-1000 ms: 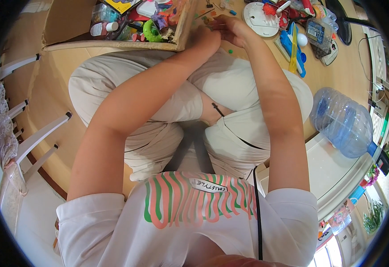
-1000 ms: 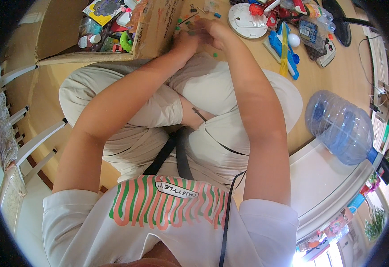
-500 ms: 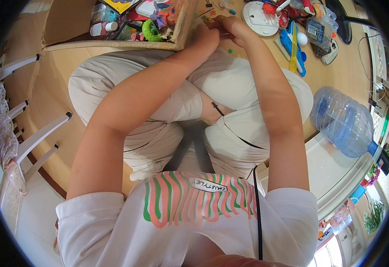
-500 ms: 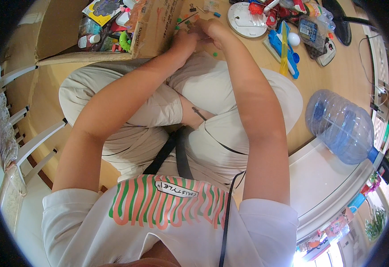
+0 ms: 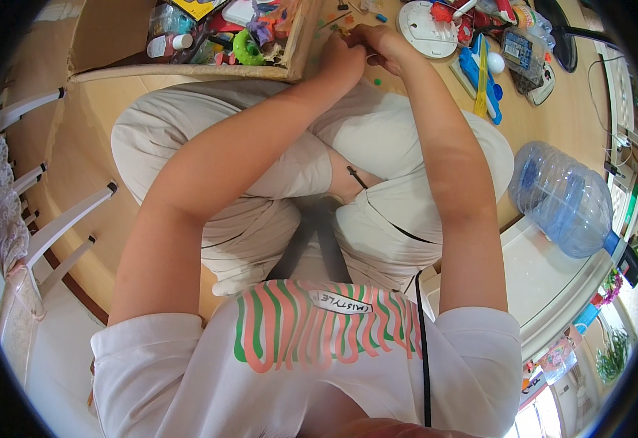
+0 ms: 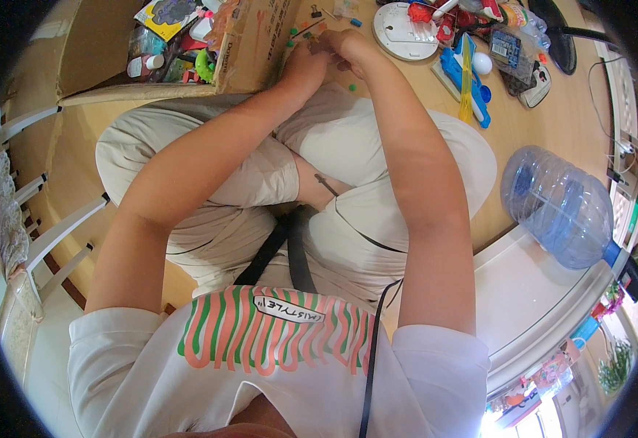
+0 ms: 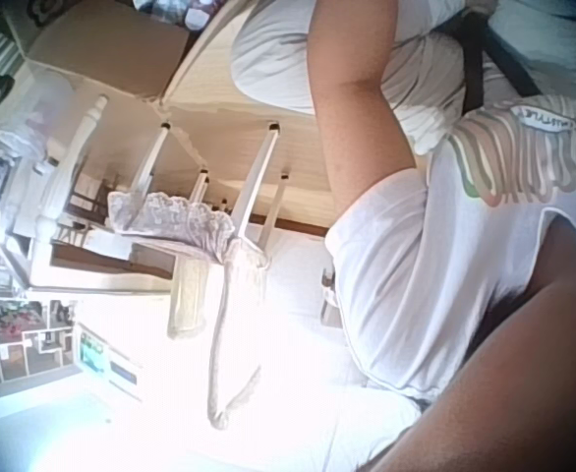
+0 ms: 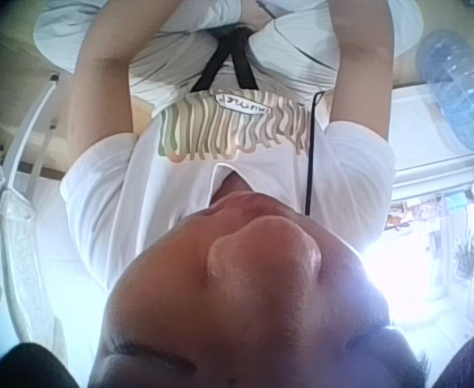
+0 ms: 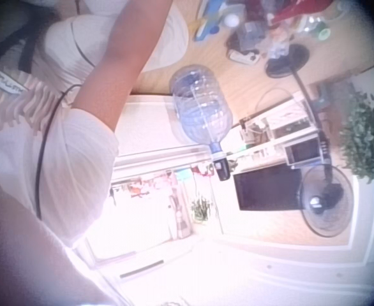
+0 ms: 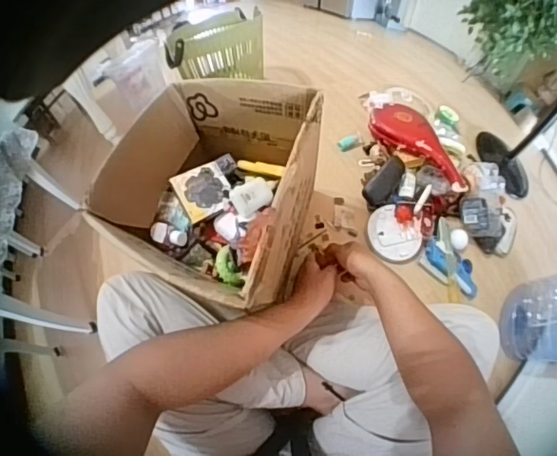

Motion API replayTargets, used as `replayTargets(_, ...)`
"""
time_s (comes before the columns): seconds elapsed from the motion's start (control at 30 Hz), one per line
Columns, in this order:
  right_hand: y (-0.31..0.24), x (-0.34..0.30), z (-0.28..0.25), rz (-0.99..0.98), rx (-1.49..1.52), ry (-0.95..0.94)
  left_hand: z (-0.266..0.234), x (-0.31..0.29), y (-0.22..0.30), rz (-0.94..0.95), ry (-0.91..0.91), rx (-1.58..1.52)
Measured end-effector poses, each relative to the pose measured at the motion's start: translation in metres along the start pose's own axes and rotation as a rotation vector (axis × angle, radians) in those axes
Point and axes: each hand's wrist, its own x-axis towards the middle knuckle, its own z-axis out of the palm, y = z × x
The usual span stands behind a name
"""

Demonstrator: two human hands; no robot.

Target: The person picks up several small plastic objects from a cardboard box and the floor, then places them onto a flat beige surface.

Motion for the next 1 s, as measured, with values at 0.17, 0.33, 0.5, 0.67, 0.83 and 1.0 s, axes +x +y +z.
replayTargets(0.17,0.005,0.003,-0.004,0.005,0.019,0.000,-0.002,-0.001,0.006,0.008,-0.074,0.017)
replayTargets(0.33,-0.002,-0.005,0.003,0.002,0.054,-0.002,-0.004,-0.005,0.012,-0.004,-0.025,0.021)
replayTargets(0.5,-0.003,-0.008,0.008,0.012,0.029,0.033,-0.006,-0.006,0.015,-0.024,-0.054,0.002)
replayTargets(0.67,-0.003,-0.005,0.009,0.018,0.018,0.040,-0.001,0.000,0.004,-0.013,0.012,-0.021)
replayTargets(0.83,-0.001,0.001,0.004,-0.002,0.016,0.034,0.004,0.002,-0.003,0.009,0.069,0.028)
replayTargets(1.0,-0.002,-0.003,-0.001,-0.073,0.034,0.142,0.002,-0.008,0.018,0.026,0.017,0.014)
